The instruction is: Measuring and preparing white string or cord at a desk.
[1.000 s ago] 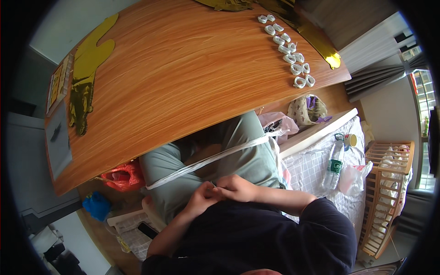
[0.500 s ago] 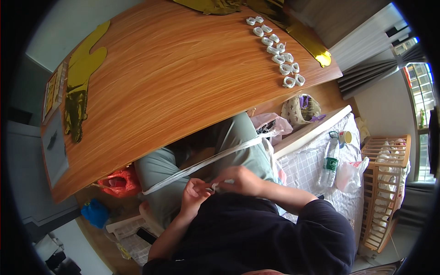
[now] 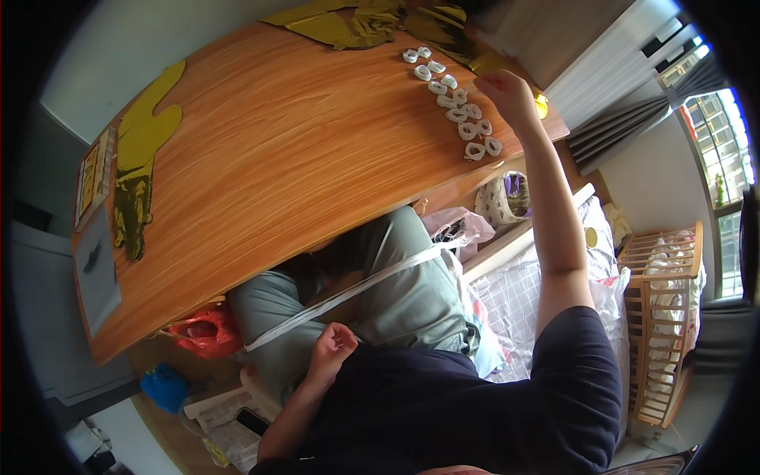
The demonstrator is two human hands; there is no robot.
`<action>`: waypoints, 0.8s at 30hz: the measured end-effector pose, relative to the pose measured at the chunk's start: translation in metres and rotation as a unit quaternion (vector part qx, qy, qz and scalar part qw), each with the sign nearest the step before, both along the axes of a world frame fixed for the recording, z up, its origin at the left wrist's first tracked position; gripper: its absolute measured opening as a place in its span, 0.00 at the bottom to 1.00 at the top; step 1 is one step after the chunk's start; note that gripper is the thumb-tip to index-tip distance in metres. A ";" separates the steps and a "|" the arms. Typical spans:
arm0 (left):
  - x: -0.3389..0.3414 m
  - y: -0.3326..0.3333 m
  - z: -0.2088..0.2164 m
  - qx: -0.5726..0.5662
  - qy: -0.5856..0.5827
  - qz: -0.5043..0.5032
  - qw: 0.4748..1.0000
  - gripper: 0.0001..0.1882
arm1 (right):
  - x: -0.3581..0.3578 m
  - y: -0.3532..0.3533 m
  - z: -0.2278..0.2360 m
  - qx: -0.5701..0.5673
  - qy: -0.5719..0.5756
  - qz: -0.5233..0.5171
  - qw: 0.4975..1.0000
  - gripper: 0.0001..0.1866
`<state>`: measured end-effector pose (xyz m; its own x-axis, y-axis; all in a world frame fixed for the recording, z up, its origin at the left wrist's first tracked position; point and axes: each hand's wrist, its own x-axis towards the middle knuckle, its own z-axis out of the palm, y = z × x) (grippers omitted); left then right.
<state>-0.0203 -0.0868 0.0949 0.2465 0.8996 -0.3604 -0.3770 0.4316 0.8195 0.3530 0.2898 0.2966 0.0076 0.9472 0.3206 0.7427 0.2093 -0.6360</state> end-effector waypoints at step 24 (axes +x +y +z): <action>0.004 0.026 -0.052 -0.202 -0.202 0.334 0.898 0.17 | -0.137 -0.229 -0.088 0.305 -0.042 0.380 0.872 0.09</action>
